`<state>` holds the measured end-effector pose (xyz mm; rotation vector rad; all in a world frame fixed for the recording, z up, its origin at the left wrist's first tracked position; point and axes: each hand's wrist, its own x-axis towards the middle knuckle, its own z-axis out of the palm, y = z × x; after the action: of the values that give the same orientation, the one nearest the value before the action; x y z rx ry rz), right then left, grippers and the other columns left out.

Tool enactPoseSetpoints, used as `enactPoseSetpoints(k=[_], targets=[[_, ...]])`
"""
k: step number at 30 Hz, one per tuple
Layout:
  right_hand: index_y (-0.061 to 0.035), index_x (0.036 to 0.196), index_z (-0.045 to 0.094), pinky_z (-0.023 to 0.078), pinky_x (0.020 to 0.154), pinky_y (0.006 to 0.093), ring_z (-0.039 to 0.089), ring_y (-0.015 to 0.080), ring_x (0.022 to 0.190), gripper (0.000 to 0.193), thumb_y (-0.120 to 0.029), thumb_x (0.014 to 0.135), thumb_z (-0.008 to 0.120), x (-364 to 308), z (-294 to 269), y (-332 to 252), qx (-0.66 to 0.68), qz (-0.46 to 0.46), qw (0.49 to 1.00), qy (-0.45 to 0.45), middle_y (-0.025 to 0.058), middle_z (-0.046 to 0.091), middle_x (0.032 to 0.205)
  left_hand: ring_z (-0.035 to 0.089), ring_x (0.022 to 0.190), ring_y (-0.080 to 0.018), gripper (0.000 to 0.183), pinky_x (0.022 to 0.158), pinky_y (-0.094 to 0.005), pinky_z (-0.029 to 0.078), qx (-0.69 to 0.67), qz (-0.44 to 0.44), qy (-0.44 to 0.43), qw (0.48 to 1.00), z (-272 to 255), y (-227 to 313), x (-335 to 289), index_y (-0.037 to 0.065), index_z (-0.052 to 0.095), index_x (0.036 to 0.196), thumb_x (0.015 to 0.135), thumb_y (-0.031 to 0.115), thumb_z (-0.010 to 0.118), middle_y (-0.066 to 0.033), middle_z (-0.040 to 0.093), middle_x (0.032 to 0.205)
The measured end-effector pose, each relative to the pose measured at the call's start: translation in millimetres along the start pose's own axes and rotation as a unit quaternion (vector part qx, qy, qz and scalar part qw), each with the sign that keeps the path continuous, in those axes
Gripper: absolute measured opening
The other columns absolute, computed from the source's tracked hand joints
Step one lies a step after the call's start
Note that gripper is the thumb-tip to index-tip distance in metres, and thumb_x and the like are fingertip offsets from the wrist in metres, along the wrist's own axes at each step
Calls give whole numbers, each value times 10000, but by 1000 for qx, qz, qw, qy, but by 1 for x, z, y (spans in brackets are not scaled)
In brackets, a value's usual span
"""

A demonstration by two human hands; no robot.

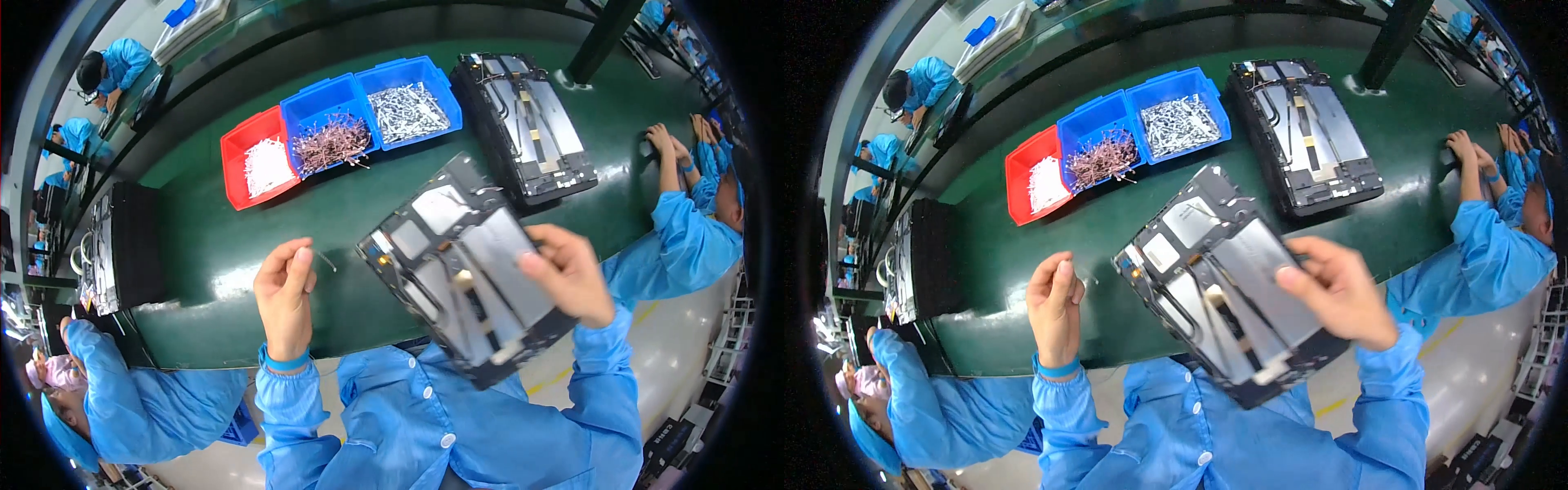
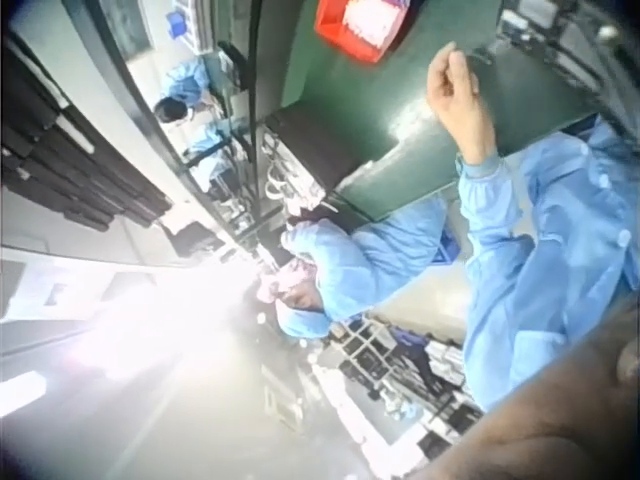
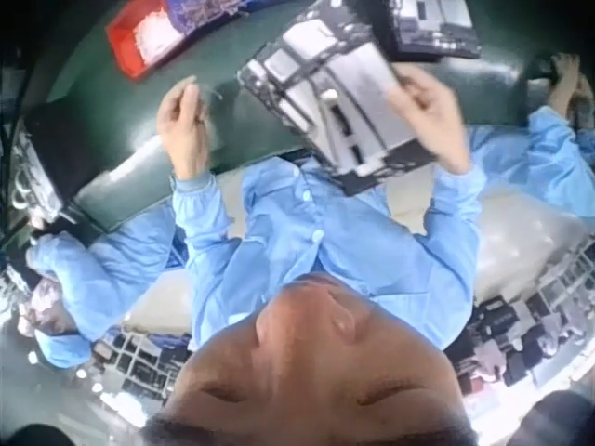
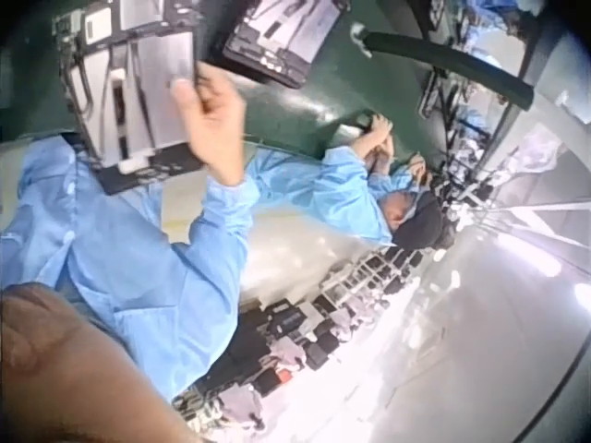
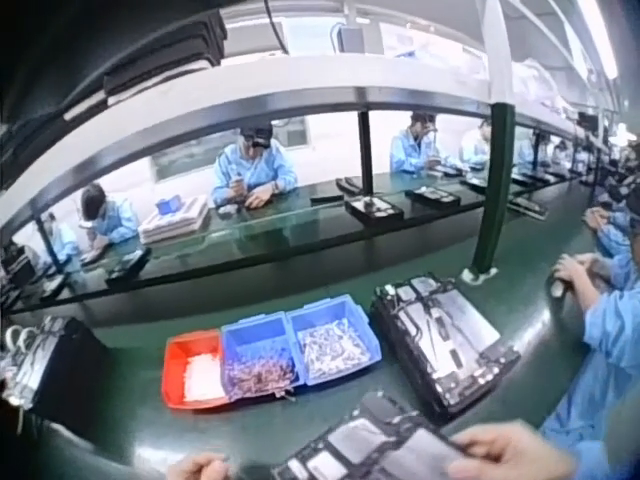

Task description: The person assembles internal tablet components and buttons into tablet frames by hand, taking the components from bins and placing them into the frames.

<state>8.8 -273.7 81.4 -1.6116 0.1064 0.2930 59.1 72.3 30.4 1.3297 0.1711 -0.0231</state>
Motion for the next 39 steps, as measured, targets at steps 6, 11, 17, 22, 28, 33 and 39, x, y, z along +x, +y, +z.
enactPoseSetpoints(k=[6,11,17,22,28,33,39], targets=[[28,1458,352,494,635,271,658,124,754,537,-189,1012,556,24,52,64,-26,-42,996,73,137,698,853,587,1101,-197,124,949,-316,480,49,58,2,997,14,-25,-26,19,670,1064,963,73,621,-149,598,1272],[78,1423,369,490,489,443,631,334,506,590,-292,996,536,19,53,42,-462,-103,880,32,198,617,588,474,1324,-267,112,1079,-362,401,75,28,-46,996,39,-36,-49,2,687,1034,930,21,649,-194,457,1466],[45,1286,547,479,461,453,616,340,490,501,-312,940,609,19,54,30,-593,-135,793,38,162,613,592,509,1257,-253,109,1051,-351,413,126,54,-34,990,34,-34,-48,-3,699,1006,900,0,672,-182,512,1388],[-8,1232,609,497,544,332,646,210,604,474,-214,835,767,48,73,-11,-293,-233,927,-27,122,654,948,548,1033,-162,110,907,-267,450,85,116,-40,989,29,-21,-37,-21,689,1005,897,-24,672,-81,557,1091],[9,1076,662,503,560,308,661,189,601,264,-175,894,711,75,114,10,-125,-191,951,-207,134,688,932,565,917,-125,104,825,-244,479,17,112,-58,992,33,-29,-34,-23,671,1016,913,-30,659,-62,543,1043],[-7,938,712,452,477,247,596,108,545,85,-53,866,717,78,120,21,-158,-319,928,-109,60,647,769,569,859,-138,104,744,-252,478,155,210,6,965,29,-31,-34,-13,692,991,891,-36,677,-77,558,1009],[-70,852,686,444,459,340,581,213,537,56,-87,806,713,76,120,24,-208,-362,907,-56,42,604,741,571,816,-200,135,717,-284,469,316,287,40,903,33,-31,-33,14,704,951,836,-56,706,-97,563,918]])
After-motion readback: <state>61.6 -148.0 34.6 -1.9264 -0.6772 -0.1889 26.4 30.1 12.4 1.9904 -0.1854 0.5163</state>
